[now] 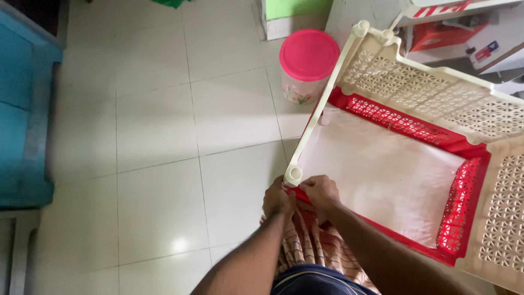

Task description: The person assembles a plastic storage basket by connecting white vertical support pieces to red and white basket frames. They then place a red basket frame on top of the assembled unit and pick up a folded cloth from the bed.

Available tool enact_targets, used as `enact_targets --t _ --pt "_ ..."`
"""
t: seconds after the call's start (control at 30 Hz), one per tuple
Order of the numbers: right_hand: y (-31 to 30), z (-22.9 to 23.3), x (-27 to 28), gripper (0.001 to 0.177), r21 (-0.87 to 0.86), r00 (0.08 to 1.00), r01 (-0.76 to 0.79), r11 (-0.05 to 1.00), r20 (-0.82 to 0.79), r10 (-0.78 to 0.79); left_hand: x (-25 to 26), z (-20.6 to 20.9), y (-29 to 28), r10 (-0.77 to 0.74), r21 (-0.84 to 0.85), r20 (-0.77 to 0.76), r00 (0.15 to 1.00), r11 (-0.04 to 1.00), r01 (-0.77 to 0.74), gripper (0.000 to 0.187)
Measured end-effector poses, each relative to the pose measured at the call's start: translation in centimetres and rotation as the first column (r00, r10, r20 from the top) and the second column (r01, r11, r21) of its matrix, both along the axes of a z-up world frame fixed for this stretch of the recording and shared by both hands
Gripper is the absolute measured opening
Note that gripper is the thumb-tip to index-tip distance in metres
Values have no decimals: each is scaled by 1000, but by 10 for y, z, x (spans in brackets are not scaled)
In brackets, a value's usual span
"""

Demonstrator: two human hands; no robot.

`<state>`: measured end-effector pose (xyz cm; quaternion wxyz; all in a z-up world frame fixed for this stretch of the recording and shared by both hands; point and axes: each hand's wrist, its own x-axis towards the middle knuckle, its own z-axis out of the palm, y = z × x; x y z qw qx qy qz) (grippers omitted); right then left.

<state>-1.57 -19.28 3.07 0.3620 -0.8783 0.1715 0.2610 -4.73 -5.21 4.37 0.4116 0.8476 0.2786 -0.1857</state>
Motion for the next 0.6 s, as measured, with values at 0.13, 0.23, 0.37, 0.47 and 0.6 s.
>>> enact_targets --t 0.13,0.23,0.37,0.47,0.6 --pt "-18 3 -13 34 12 997 -71 997 15 71 19 -35 30 -200 -65 -2 980 978 199 37" --pt "-25 9 -9 37 32 1000 -3 999 -24 4 34 -51 50 -160 -216 102 982 960 179 37" --pt "-23 28 10 44 229 992 128 965 -46 -120 63 -29 66 44 -501 49 998 866 -13 32" --pt "-17 47 22 50 391 985 167 905 -36 -167 83 8 59 51 -593 91 995 805 13 40" --pt "-2 76 28 55 486 985 131 864 36 -169 87 51 39 -227 -349 93 969 904 245 61"
